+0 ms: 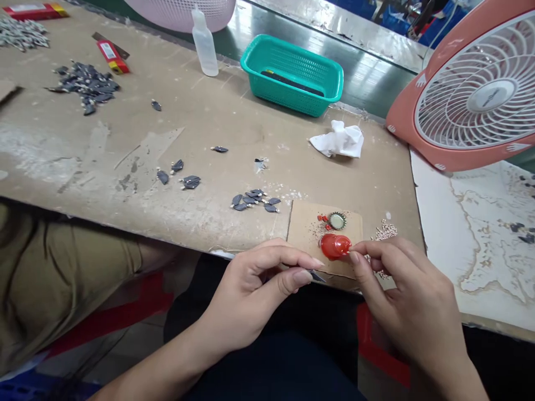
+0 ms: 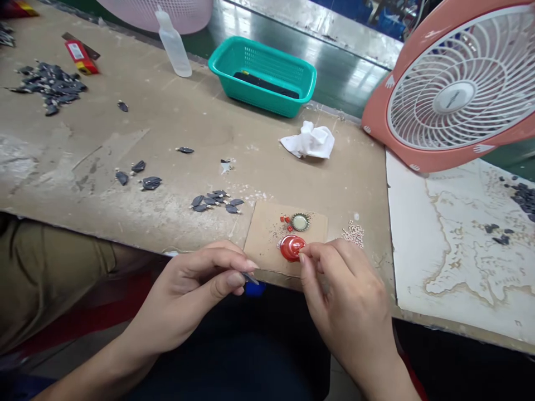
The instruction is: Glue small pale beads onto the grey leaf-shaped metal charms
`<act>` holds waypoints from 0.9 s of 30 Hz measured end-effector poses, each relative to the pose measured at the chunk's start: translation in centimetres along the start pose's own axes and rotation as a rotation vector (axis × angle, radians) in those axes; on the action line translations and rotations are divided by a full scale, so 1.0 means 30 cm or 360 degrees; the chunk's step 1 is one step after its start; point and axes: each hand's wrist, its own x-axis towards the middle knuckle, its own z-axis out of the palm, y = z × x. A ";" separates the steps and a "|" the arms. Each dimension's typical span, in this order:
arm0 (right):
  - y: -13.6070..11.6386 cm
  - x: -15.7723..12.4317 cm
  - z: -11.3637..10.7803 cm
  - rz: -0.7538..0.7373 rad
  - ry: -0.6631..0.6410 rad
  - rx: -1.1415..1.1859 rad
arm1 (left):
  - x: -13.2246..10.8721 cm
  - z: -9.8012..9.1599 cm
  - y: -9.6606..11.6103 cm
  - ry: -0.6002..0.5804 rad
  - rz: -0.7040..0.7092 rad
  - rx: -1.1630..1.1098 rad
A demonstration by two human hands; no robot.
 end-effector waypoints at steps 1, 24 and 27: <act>0.002 0.002 -0.001 -0.0024 -0.0016 -0.0036 | 0.000 -0.002 0.000 0.0010 0.0041 0.0039; -0.029 -0.020 -0.017 0.0668 0.0086 0.0823 | 0.001 0.012 0.004 0.0119 -0.0063 -0.0243; -0.054 -0.046 -0.003 0.0871 0.0159 0.1244 | 0.007 0.028 0.018 0.0097 -0.0095 -0.0357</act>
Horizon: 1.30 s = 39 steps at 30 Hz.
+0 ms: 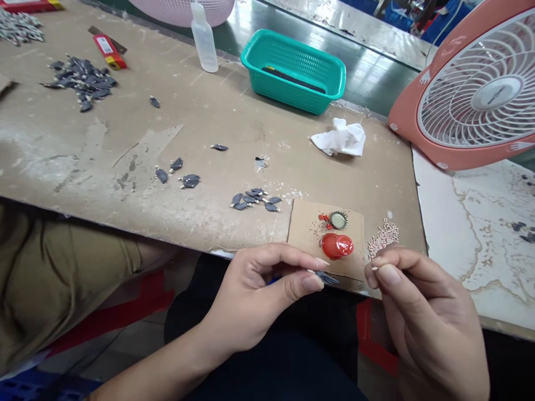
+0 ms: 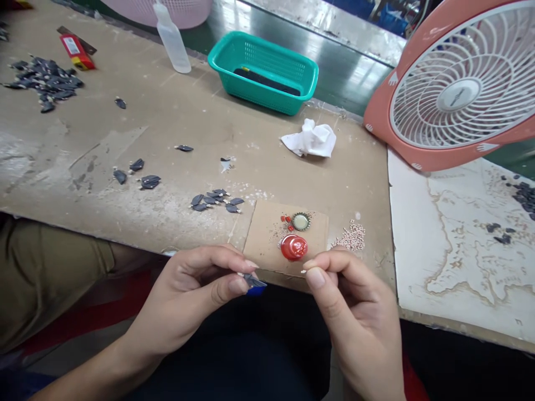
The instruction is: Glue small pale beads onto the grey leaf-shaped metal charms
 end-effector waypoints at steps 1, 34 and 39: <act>0.000 -0.009 0.007 0.0023 -0.0003 0.0080 | 0.000 0.006 0.002 -0.0009 -0.0015 -0.0020; -0.047 -0.091 0.081 -0.0305 0.0156 -0.0071 | -0.029 0.067 -0.003 -0.0072 -0.0059 0.0061; -0.048 -0.093 0.078 -0.0303 0.0153 -0.0087 | -0.032 0.069 -0.006 -0.0069 -0.0019 0.0067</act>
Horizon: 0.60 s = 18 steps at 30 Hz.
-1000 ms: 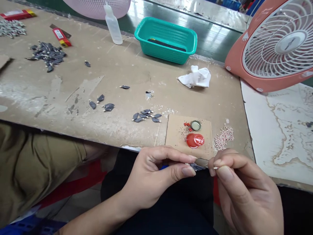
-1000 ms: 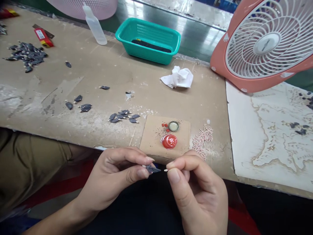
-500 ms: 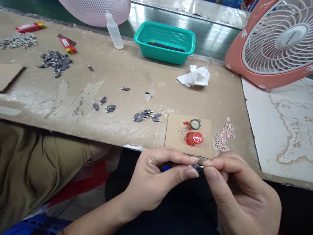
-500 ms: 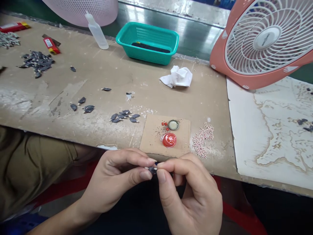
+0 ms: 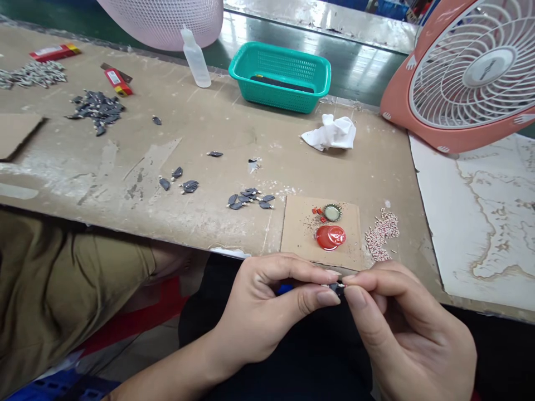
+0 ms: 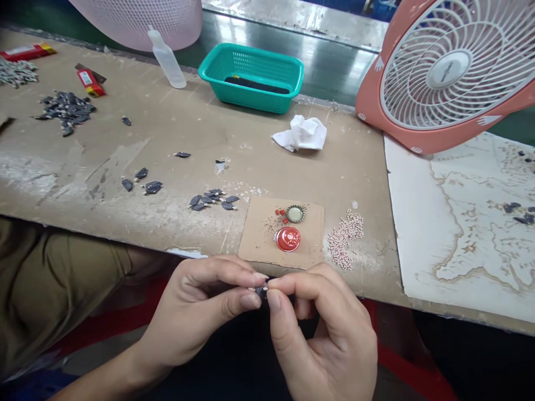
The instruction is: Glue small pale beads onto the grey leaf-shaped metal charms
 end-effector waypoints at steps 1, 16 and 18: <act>0.000 -0.001 -0.001 0.0001 -0.0005 -0.0002 | -0.001 0.002 0.000 0.0001 0.0005 -0.0003; -0.006 -0.001 -0.008 0.0029 -0.0082 -0.0050 | -0.009 0.011 -0.008 0.0017 0.0221 0.0000; -0.003 -0.002 -0.006 0.0037 -0.0117 -0.0052 | -0.012 0.012 -0.014 0.0036 0.0275 0.0022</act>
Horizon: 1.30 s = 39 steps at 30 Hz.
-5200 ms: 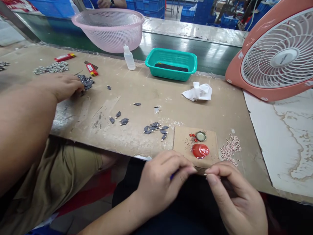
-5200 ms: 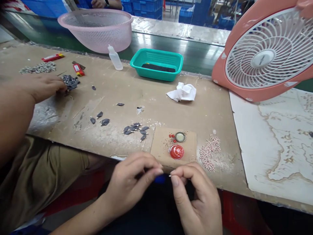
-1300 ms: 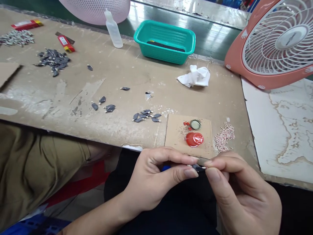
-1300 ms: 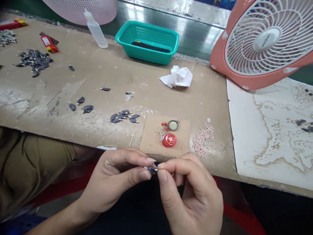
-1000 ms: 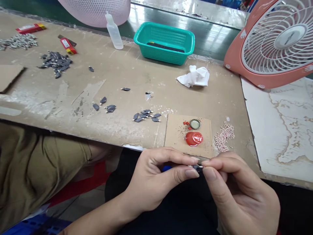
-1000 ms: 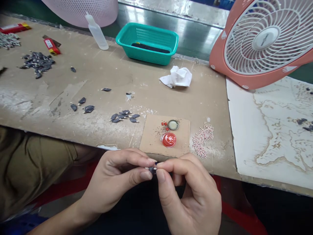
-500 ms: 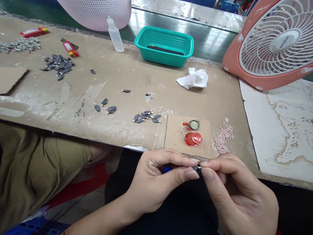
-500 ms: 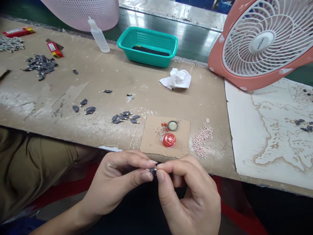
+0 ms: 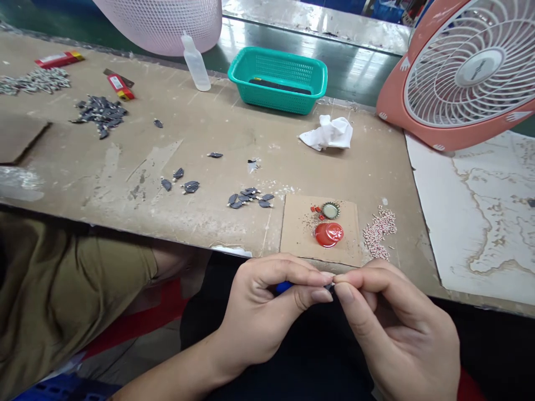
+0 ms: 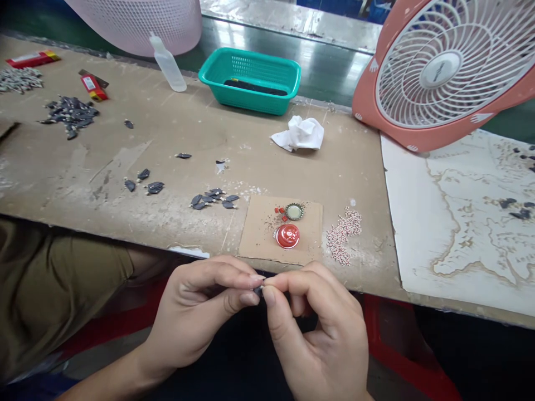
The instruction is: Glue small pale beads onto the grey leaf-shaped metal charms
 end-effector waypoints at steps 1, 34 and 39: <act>0.002 -0.001 0.001 0.0001 -0.0023 0.0000 | -0.002 0.001 -0.004 0.0014 0.0029 0.0015; 0.047 -0.011 -0.023 -0.0223 -0.0135 -0.0035 | 0.024 -0.022 0.013 -0.0170 0.0233 0.0478; 0.037 -0.001 -0.032 -0.0338 -0.0138 -0.0042 | 0.016 -0.033 0.032 -0.0232 0.0358 0.0622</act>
